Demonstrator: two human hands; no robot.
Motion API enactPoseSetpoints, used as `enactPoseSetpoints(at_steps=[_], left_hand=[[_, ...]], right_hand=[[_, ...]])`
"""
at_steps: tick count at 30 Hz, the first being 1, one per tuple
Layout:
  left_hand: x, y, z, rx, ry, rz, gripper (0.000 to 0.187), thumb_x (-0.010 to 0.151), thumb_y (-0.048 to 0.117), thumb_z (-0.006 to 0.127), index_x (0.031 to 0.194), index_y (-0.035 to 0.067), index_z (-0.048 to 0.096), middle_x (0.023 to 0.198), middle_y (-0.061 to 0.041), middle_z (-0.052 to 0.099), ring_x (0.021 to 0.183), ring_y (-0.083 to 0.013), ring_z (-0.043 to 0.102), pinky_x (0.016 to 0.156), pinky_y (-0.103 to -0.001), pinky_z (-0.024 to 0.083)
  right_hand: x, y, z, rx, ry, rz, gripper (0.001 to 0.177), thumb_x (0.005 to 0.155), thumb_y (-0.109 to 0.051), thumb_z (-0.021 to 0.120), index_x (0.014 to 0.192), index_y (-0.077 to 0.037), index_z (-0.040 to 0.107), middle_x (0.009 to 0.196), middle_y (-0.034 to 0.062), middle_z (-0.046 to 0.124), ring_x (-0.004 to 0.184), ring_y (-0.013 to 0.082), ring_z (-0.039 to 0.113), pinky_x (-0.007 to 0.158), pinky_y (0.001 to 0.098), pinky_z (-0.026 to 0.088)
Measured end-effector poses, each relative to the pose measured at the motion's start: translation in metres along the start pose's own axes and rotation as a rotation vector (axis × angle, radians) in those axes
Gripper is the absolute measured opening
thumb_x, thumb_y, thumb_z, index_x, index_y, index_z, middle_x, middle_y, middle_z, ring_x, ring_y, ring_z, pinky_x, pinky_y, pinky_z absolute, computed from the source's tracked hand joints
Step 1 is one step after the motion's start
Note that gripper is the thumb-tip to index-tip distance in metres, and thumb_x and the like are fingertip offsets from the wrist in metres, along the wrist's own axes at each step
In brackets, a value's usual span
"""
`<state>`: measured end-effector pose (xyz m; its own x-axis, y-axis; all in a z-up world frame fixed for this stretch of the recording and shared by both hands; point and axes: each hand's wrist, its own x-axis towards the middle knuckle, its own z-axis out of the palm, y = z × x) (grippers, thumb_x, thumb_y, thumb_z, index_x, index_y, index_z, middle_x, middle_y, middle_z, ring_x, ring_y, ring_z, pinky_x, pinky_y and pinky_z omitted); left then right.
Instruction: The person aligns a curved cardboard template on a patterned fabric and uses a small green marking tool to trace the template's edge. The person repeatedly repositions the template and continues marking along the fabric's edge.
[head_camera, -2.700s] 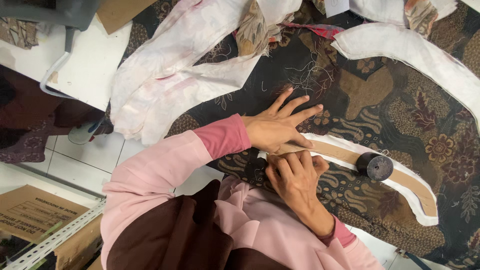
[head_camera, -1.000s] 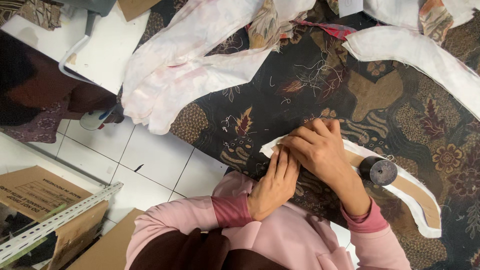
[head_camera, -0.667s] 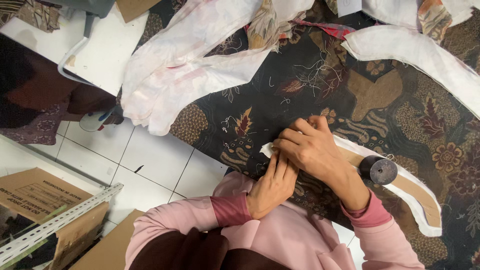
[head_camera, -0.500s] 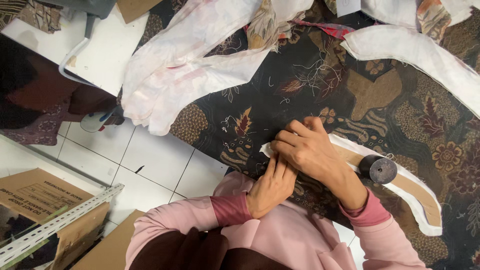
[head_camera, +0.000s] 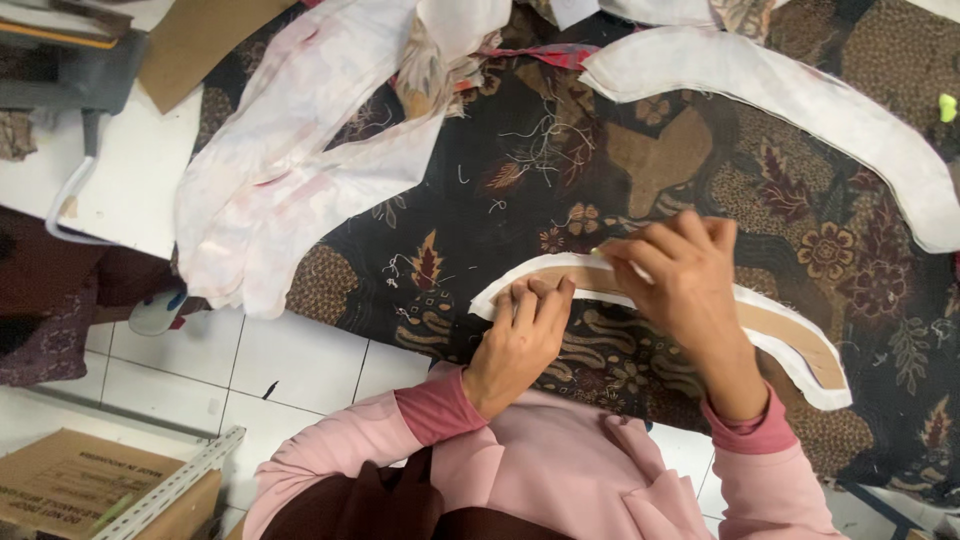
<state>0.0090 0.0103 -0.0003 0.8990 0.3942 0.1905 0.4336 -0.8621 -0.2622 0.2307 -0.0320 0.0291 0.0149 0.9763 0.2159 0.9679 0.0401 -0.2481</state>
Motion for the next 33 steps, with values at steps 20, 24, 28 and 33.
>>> enactPoseSetpoints(at_steps=[20, 24, 28, 33], left_hand=[[0.021, -0.014, 0.015, -0.067, 0.1, 0.187, 0.029, 0.094, 0.016, 0.062, 0.118, 0.005, 0.074, 0.091, -0.002, 0.058, 0.072, -0.0167, 0.055, 0.06, -0.027, 0.047], [0.025, -0.013, 0.011, 0.007, 0.069, 0.221, 0.031, 0.094, 0.018, 0.062, 0.121, 0.007, 0.073, 0.086, -0.001, 0.054, 0.068, -0.0149, 0.053, 0.055, -0.026, 0.045], [0.029, -0.014, 0.007, 0.0, 0.038, 0.242, 0.036, 0.092, 0.018, 0.061, 0.124, 0.005, 0.07, 0.087, -0.002, 0.053, 0.065, -0.0141, 0.055, 0.054, -0.025, 0.047], [0.034, -0.016, 0.006, -0.006, -0.024, 0.294, 0.036, 0.09, 0.015, 0.062, 0.122, -0.001, 0.066, 0.084, -0.003, 0.053, 0.062, -0.0125, 0.057, 0.051, -0.025, 0.049]], right_hand=[[-0.005, -0.004, 0.014, 0.022, 0.016, -0.17, 0.019, 0.082, -0.026, 0.078, 0.098, -0.017, 0.074, 0.09, -0.004, 0.065, 0.091, 0.0183, 0.057, 0.087, 0.0414, 0.04], [-0.008, 0.001, 0.013, 0.018, -0.014, -0.174, 0.016, 0.081, -0.026, 0.078, 0.092, -0.016, 0.071, 0.088, -0.0029, 0.063, 0.091, 0.0193, 0.057, 0.089, 0.0423, 0.04], [-0.015, 0.009, 0.006, -0.027, -0.049, -0.151, 0.014, 0.081, -0.025, 0.077, 0.089, -0.015, 0.07, 0.084, -0.0023, 0.061, 0.09, 0.0197, 0.057, 0.09, 0.0433, 0.041], [-0.027, 0.02, -0.005, -0.038, -0.075, -0.112, 0.013, 0.082, -0.022, 0.077, 0.09, -0.014, 0.07, 0.087, -0.0024, 0.063, 0.09, 0.0197, 0.057, 0.09, 0.0444, 0.04]])
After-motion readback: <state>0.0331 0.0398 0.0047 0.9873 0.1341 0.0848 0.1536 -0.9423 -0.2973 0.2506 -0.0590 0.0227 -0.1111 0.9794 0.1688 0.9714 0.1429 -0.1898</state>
